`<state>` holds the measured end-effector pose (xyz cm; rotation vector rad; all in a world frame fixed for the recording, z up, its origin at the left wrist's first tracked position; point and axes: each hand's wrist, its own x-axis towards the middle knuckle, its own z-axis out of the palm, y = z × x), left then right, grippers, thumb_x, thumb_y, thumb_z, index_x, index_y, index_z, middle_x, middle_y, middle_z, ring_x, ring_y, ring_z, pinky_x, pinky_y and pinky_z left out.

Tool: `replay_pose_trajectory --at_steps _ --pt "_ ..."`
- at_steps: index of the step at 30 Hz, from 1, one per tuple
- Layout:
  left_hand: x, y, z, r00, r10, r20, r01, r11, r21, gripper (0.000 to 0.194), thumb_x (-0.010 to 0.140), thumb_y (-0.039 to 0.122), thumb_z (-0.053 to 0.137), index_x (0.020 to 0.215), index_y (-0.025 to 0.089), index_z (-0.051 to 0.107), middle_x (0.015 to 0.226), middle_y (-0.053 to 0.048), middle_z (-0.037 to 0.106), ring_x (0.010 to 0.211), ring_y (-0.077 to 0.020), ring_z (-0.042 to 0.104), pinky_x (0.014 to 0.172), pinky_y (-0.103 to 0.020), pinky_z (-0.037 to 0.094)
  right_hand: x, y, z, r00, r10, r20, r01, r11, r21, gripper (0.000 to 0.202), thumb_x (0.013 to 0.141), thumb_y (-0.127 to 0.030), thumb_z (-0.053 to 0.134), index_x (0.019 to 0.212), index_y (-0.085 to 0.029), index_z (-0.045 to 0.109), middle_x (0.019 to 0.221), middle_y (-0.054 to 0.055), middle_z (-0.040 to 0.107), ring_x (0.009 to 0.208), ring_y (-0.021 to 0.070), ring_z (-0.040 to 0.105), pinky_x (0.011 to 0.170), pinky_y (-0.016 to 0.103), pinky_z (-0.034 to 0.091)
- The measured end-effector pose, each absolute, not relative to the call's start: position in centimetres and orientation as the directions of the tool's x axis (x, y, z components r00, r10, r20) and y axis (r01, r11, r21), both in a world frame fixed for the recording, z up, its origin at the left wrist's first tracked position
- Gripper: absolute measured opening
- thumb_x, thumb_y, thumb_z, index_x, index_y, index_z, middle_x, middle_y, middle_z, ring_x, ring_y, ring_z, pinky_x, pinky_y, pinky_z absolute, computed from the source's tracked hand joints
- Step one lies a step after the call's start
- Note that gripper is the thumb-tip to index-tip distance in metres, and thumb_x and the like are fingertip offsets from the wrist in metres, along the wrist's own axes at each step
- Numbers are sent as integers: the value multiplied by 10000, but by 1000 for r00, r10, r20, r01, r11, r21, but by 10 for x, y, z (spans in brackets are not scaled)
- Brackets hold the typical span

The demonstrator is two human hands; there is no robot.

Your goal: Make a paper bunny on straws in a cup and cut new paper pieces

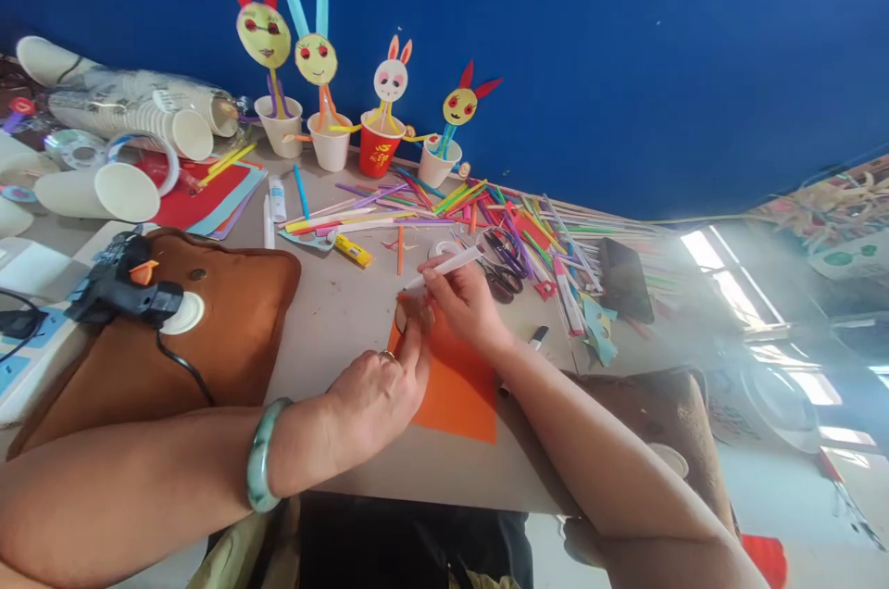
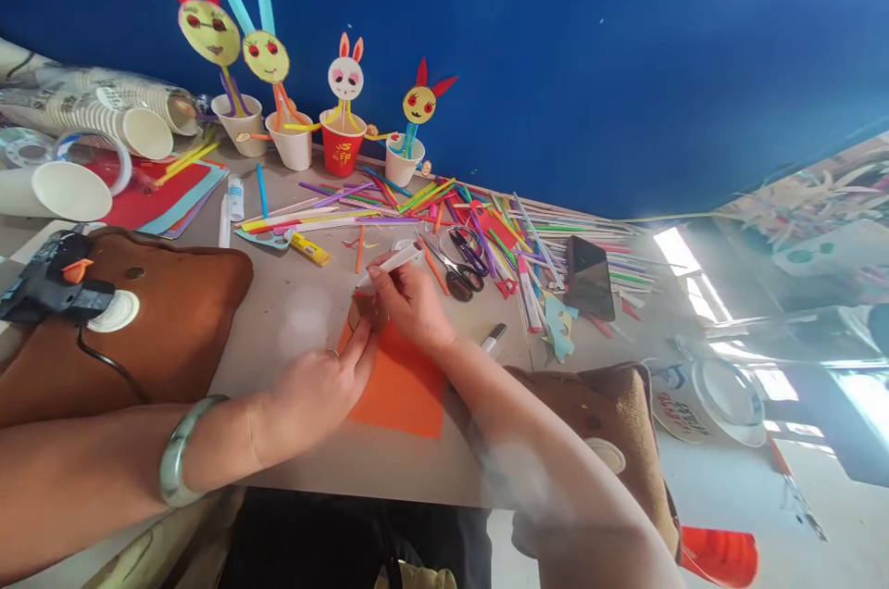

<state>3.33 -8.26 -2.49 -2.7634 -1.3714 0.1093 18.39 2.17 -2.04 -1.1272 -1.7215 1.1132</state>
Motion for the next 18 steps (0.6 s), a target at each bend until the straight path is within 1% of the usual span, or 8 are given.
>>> replay_pose_trajectory --at_steps 3,5,8,10,13,18 --pt "33 -84 -28 617 787 -25 780 -615 -119 619 873 44 399 1488 77 453 1479 -326 464 610 -152 688 552 -285 549 182 22 -27 -191 978 84 184 120 -976 417 894 -656 571 887 -240 536 701 -27 535 518 113 499 482 266 449" --pt "32 -85 -30 631 776 -16 767 -627 -137 623 856 54 422 1478 63 463 1484 -329 458 588 -142 672 516 -274 528 182 23 -30 -115 991 73 162 91 -983 422 886 -655 585 840 -240 521 658 -39 493 487 101 454 440 251 414" --pt "32 -85 -35 649 761 -12 751 -642 -156 632 834 72 461 1466 75 483 1483 -321 463 562 -123 648 496 -262 505 181 25 -32 -39 999 37 95 40 -995 418 880 -627 607 774 -238 498 606 -55 441 442 84 399 393 232 379" --pt "31 -86 -39 645 764 -3 752 -636 -174 630 836 91 478 1466 91 485 1479 -313 471 561 -113 639 489 -251 490 180 26 -31 -13 1000 -24 24 -23 -999 403 877 -589 627 748 -239 477 572 -71 415 410 73 359 374 222 385" --pt "30 -86 -44 647 762 35 749 -626 -216 631 834 116 508 1464 90 486 1466 -316 481 551 -97 618 470 -232 456 179 26 -29 18 996 -93 -47 -92 -995 371 884 -520 635 727 -235 455 541 -90 392 393 63 327 380 209 426" --pt "31 -89 -44 635 768 77 755 -597 -273 640 802 131 550 1440 84 523 1489 -326 447 516 -76 576 464 -239 446 177 26 -25 9 995 -103 -55 -102 -993 351 875 -478 628 696 -224 465 533 -93 393 399 60 346 384 197 455"
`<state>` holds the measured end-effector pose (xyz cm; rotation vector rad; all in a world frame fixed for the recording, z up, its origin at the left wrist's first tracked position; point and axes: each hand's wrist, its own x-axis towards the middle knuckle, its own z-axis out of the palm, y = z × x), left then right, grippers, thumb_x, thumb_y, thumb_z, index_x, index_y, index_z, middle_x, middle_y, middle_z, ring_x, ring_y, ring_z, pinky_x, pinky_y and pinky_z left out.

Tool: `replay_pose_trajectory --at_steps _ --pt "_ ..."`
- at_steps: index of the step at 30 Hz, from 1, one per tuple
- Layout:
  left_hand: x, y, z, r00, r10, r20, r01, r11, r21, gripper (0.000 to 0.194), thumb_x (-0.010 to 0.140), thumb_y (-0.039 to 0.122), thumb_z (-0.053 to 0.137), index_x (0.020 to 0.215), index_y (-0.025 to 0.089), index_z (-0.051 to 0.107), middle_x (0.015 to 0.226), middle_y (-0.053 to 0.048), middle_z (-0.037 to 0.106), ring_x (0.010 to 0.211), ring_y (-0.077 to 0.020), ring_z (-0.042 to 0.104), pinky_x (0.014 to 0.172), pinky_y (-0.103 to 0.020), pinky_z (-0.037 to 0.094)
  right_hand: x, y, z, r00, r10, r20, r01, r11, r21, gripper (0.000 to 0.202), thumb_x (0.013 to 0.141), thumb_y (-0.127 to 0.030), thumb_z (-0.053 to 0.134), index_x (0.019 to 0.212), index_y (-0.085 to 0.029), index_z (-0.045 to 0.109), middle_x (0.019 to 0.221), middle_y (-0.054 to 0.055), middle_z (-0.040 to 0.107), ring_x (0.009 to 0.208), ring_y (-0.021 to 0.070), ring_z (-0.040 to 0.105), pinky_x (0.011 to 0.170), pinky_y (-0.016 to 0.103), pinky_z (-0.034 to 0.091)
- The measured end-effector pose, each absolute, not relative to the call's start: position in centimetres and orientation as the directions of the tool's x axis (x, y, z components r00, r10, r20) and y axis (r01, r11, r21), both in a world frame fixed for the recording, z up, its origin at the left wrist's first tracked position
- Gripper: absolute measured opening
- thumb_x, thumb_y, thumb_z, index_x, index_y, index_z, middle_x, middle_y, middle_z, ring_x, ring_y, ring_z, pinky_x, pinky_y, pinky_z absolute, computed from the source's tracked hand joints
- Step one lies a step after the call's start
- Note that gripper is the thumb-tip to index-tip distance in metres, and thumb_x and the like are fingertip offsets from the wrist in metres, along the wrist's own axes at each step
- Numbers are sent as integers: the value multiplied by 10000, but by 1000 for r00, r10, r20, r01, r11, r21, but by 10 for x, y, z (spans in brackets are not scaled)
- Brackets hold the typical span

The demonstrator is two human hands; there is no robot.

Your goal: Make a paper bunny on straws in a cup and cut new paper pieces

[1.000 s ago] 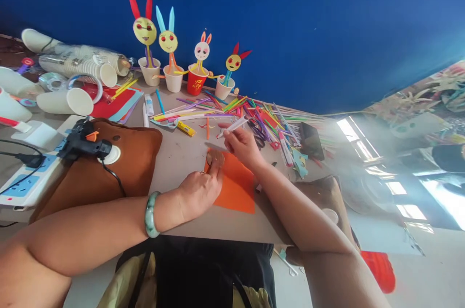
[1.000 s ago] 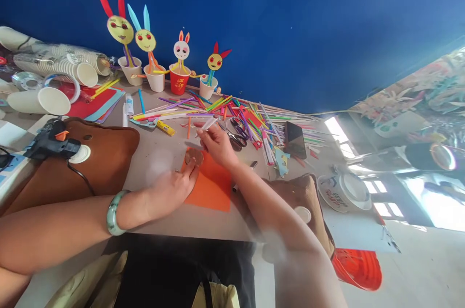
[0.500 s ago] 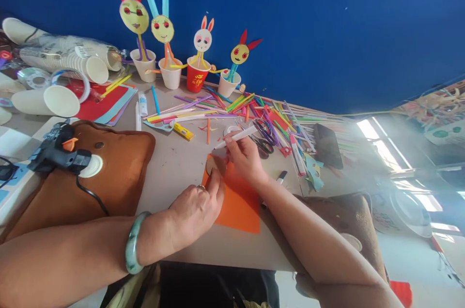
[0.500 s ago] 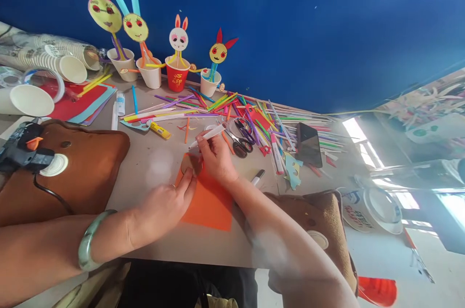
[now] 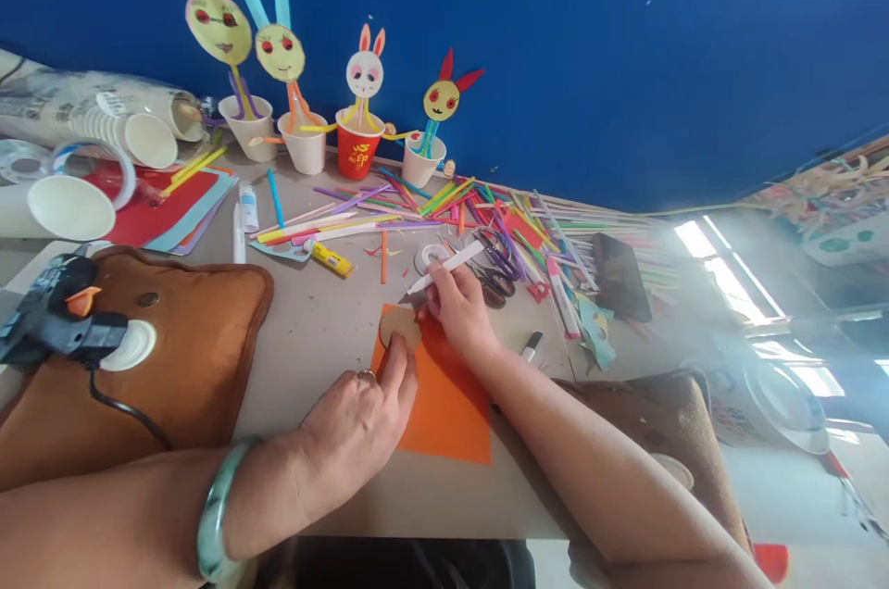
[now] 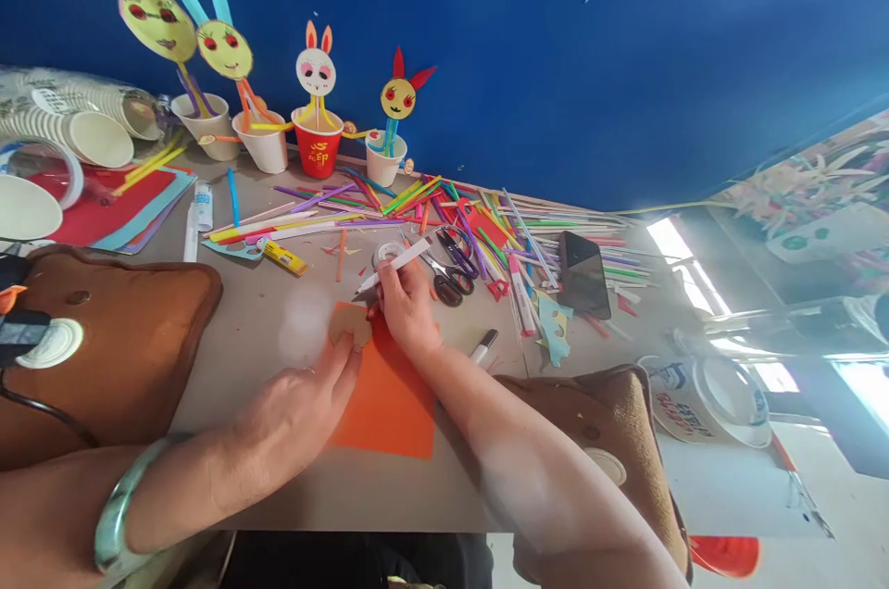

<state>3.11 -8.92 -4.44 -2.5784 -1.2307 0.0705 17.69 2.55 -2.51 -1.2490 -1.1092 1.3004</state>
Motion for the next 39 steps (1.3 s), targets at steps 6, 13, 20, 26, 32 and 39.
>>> replay_pose_trajectory --at_steps 6,13,20,26,32,39 --pt "33 -91 -32 610 790 68 774 -574 -267 613 796 123 540 1408 85 565 1516 -326 415 507 -81 573 496 -267 487 177 26 -26 1 995 -97 -33 -97 -995 323 877 -446 622 703 -218 475 546 -89 401 419 62 371 404 192 477" --pt "34 -89 -29 620 779 90 765 -576 -289 607 786 108 522 1391 82 578 1461 -298 499 511 -79 585 500 -243 495 177 25 -26 -15 996 -93 -21 -94 -995 332 882 -468 619 716 -218 477 553 -84 408 442 70 414 409 182 472" --pt "35 -89 -28 623 774 113 767 -575 -285 550 790 106 520 1330 82 621 1435 -286 532 520 -88 597 497 -242 496 177 26 -26 -14 995 -101 -30 -101 -994 326 876 -481 631 743 -220 487 551 -86 419 439 72 429 409 185 472" --pt "33 -90 -27 620 779 95 771 -582 -260 524 808 112 517 1320 88 623 1457 -288 508 518 -89 583 502 -257 490 177 26 -26 -2 994 -113 -30 -113 -993 315 869 -459 636 733 -219 484 554 -88 418 433 66 418 405 181 461" --pt "30 -92 -30 633 770 81 760 -598 -253 617 796 127 553 1414 112 557 1513 -283 446 527 -69 557 532 -261 490 177 26 -27 -8 994 -113 -33 -113 -993 289 872 -433 631 738 -220 489 549 -90 414 431 64 412 403 177 457" --pt "26 -90 -43 641 763 83 750 -601 -276 595 785 124 552 1378 101 591 1535 -280 414 499 -37 458 479 -247 418 177 27 -29 -19 994 -105 -25 -106 -994 306 874 -442 629 725 -221 479 540 -92 397 431 67 407 398 183 461"
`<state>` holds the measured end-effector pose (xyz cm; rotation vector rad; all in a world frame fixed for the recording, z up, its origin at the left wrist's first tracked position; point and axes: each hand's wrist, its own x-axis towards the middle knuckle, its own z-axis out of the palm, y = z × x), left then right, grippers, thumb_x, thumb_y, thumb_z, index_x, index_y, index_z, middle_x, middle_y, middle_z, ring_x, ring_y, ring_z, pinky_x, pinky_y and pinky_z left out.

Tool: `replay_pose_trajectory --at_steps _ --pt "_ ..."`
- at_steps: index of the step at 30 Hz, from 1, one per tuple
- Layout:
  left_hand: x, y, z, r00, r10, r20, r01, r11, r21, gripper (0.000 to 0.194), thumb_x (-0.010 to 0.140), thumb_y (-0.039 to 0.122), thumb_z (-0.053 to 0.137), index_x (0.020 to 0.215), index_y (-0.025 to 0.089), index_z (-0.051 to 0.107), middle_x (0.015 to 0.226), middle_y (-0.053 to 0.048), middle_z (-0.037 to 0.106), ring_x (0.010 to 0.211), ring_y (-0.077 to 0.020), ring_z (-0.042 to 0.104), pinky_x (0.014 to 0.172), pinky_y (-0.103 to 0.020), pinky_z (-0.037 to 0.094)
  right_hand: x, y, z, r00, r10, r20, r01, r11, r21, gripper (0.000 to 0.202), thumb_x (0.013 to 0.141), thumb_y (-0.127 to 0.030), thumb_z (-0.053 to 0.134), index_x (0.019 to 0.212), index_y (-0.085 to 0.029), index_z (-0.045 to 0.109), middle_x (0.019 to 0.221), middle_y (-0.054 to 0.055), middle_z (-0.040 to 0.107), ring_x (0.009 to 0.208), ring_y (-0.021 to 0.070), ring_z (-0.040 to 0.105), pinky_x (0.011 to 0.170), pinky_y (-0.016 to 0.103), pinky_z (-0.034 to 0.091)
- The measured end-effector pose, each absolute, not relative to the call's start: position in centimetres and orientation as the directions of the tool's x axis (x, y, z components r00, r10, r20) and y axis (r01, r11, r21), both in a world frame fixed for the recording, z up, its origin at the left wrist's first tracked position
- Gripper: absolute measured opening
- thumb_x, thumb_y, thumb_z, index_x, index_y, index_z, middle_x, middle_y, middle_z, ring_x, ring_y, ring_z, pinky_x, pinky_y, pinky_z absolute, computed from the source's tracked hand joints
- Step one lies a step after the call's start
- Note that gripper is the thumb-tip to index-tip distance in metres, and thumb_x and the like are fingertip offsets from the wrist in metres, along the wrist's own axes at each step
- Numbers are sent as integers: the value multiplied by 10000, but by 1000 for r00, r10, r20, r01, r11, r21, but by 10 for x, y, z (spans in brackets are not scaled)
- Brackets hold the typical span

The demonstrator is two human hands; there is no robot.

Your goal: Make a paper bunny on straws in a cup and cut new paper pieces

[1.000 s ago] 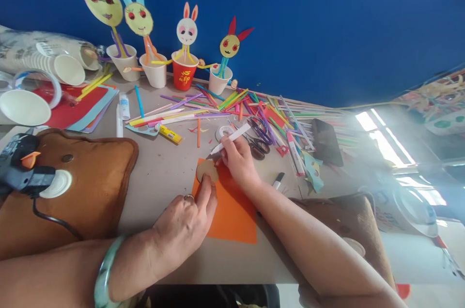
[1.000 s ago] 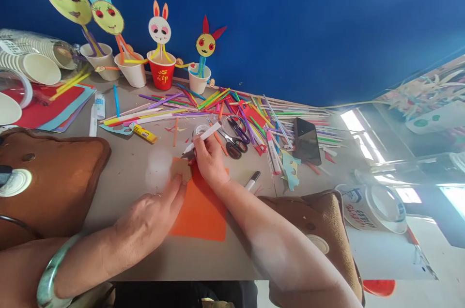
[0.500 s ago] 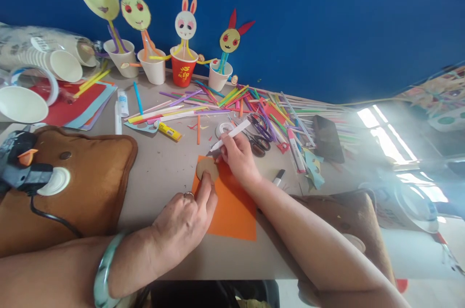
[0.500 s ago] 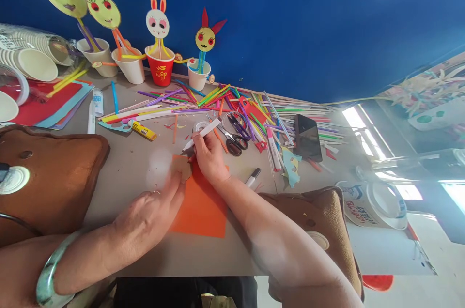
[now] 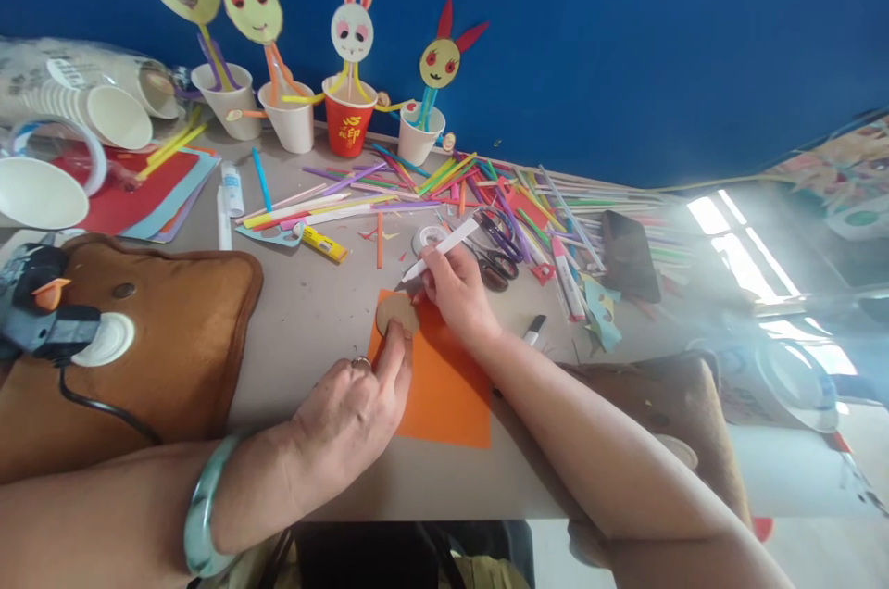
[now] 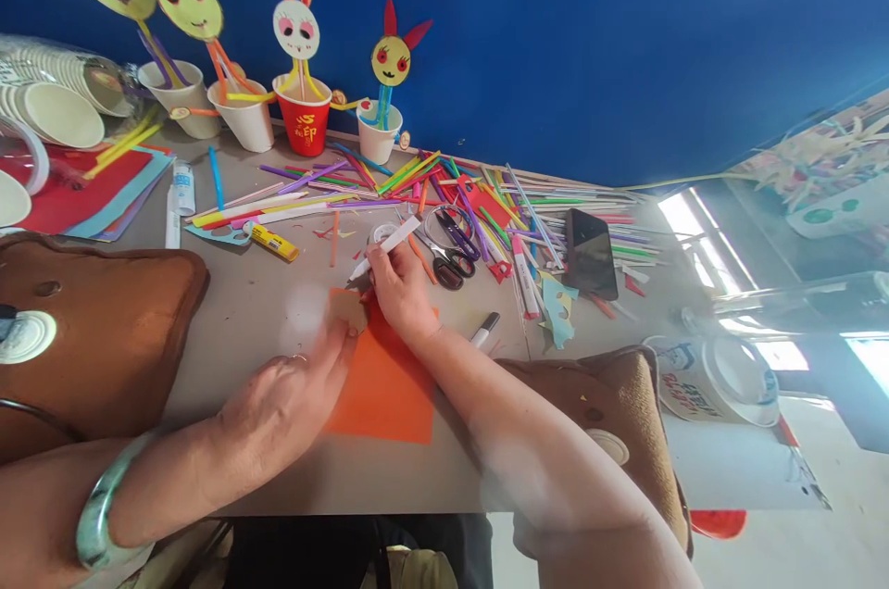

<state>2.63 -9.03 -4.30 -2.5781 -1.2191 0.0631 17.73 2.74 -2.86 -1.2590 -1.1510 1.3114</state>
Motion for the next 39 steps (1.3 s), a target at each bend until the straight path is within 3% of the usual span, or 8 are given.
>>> replay_pose_trajectory --at_steps 16,25,39 --pt "24 -94 -50 616 778 121 775 -570 -274 633 808 142 574 1439 107 527 1570 -271 373 557 -58 477 516 -258 418 176 26 -24 -18 994 -111 1 -111 -994 274 879 -415 626 732 -223 497 540 -82 424 426 73 422 402 190 461" --pt "25 -93 -45 629 770 108 765 -589 -259 600 797 143 568 1395 100 563 1528 -286 424 522 -56 465 503 -263 411 176 27 -24 -23 994 -106 -4 -106 -994 249 873 -398 622 742 -224 501 534 -83 441 433 79 443 401 190 461" --pt "23 -96 -49 631 767 116 765 -591 -257 608 807 152 571 1413 113 552 1565 -275 382 568 -77 486 518 -276 427 177 27 -24 -24 994 -109 21 -108 -994 259 867 -402 627 733 -228 489 530 -82 421 443 87 457 412 195 467"
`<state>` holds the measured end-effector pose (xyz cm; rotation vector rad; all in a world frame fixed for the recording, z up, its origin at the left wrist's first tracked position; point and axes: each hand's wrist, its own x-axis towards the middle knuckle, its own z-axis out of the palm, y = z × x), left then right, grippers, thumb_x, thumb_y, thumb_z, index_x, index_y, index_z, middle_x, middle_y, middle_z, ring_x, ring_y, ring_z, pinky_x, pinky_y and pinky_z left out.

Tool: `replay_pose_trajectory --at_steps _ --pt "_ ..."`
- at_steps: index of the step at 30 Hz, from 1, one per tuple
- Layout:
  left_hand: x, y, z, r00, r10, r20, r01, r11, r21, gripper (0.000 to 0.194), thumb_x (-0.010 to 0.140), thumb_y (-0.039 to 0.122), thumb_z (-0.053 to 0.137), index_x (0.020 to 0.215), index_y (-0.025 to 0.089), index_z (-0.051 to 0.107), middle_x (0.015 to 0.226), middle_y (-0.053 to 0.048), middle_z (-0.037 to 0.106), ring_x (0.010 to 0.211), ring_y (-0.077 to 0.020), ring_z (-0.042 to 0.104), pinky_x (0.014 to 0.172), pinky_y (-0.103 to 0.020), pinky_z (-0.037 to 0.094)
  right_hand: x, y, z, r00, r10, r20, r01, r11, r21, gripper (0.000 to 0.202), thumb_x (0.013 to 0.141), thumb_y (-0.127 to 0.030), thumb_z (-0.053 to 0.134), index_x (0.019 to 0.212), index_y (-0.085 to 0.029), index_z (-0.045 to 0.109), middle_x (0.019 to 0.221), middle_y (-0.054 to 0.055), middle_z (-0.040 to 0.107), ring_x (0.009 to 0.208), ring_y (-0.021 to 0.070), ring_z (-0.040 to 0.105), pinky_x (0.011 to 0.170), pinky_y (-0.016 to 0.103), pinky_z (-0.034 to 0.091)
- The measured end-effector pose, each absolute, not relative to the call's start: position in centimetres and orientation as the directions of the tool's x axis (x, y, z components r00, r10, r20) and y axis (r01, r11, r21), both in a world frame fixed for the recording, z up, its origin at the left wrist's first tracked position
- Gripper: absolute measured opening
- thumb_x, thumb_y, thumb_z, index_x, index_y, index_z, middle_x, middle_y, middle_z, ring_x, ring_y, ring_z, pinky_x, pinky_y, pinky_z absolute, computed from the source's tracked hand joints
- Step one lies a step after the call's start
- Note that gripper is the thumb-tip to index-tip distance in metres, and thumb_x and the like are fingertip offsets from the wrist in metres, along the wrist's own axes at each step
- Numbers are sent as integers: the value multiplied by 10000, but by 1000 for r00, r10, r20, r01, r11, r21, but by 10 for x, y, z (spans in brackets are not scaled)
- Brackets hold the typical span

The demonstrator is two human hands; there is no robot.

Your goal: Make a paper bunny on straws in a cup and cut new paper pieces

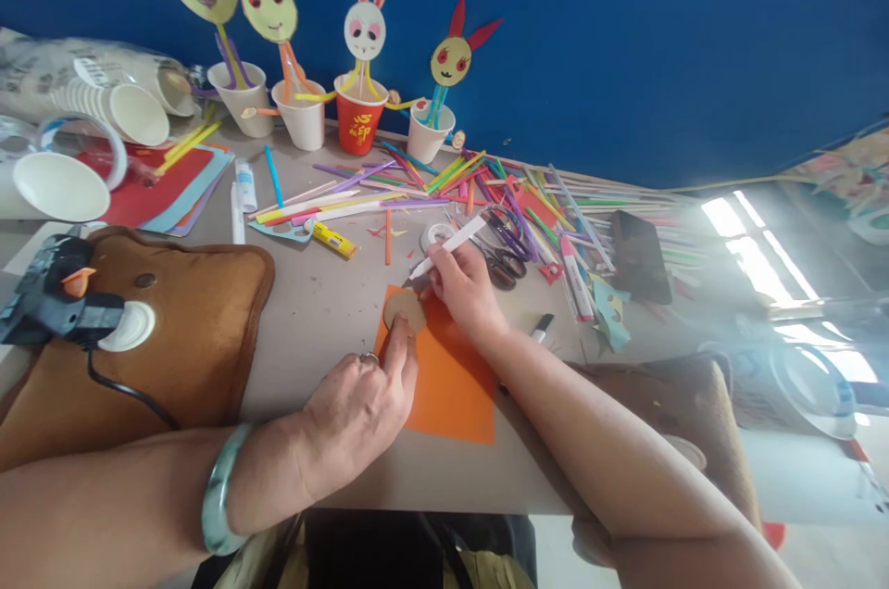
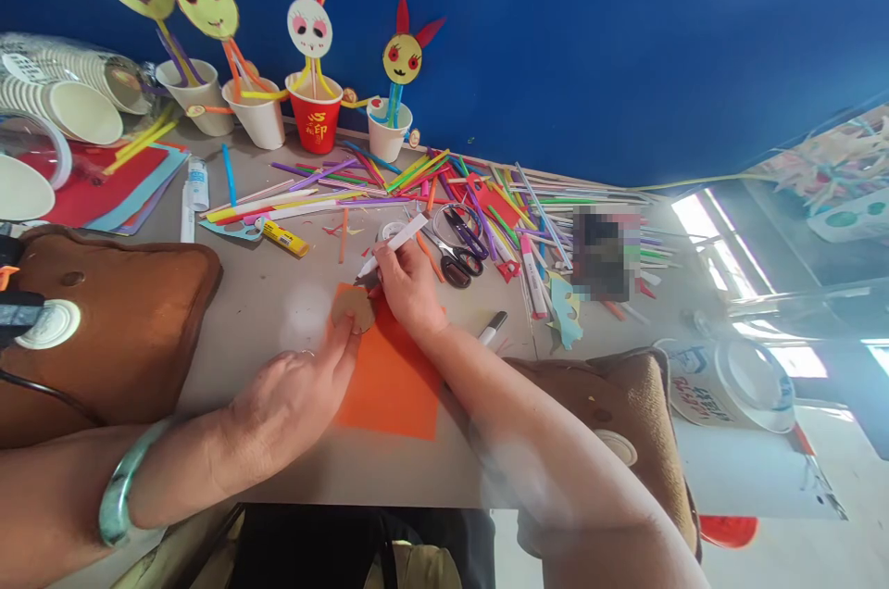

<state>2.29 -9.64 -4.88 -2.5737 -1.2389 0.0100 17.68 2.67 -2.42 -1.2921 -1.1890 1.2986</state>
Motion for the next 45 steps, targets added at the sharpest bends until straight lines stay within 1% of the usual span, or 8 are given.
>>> replay_pose_trajectory --at_steps 8,12,21,27,34,36,41,45 --pt "22 -96 -50 610 785 111 786 -581 -211 649 818 150 587 1461 121 503 1554 -273 401 576 -72 486 537 -265 437 177 27 -25 -24 994 -105 19 -104 -994 265 874 -404 629 732 -227 492 535 -82 423 451 85 465 413 191 482" --pt "22 -96 -48 602 789 120 790 -567 -233 669 825 157 571 1486 131 473 1563 -270 386 586 -83 506 548 -277 447 177 27 -25 -33 994 -100 13 -100 -995 282 872 -420 631 725 -228 488 530 -86 403 452 87 468 412 193 486" --pt "23 -95 -47 610 787 99 786 -584 -200 576 828 116 561 1404 133 558 1497 -264 478 562 -72 481 546 -259 428 177 27 -24 -37 995 -92 20 -91 -996 251 875 -398 618 732 -226 503 525 -80 425 438 91 456 412 208 484" --pt "23 -95 -45 624 774 111 769 -581 -268 571 830 115 533 1401 114 556 1495 -274 476 557 -79 485 534 -268 434 176 27 -24 -33 995 -95 22 -95 -995 255 872 -397 624 724 -224 509 520 -80 414 443 88 453 413 198 479" --pt "25 -93 -42 622 777 95 773 -591 -230 543 805 108 561 1347 108 596 1485 -279 486 513 -57 479 504 -249 430 177 27 -25 -55 995 -85 41 -83 -996 250 901 -391 589 743 -222 493 548 -74 443 435 81 425 426 212 477" --pt "26 -91 -41 613 784 99 782 -584 -217 557 797 112 575 1354 103 592 1500 -284 466 492 -43 472 492 -241 426 178 27 -26 -62 995 -74 54 -70 -996 265 903 -420 595 759 -222 494 551 -78 427 441 80 418 428 211 476" --pt "27 -88 -37 617 777 128 779 -580 -236 581 783 114 586 1364 96 586 1530 -295 420 550 -67 561 491 -235 436 178 23 -27 -84 996 10 87 17 -996 310 890 -500 626 827 -229 490 576 -78 441 475 87 449 432 210 452" --pt "27 -87 -38 622 769 149 775 -577 -258 591 767 94 581 1358 100 590 1527 -297 423 504 -48 516 464 -231 420 181 22 -23 -95 992 87 159 101 -982 288 898 -480 625 847 -223 505 623 -57 511 500 92 500 470 225 441"
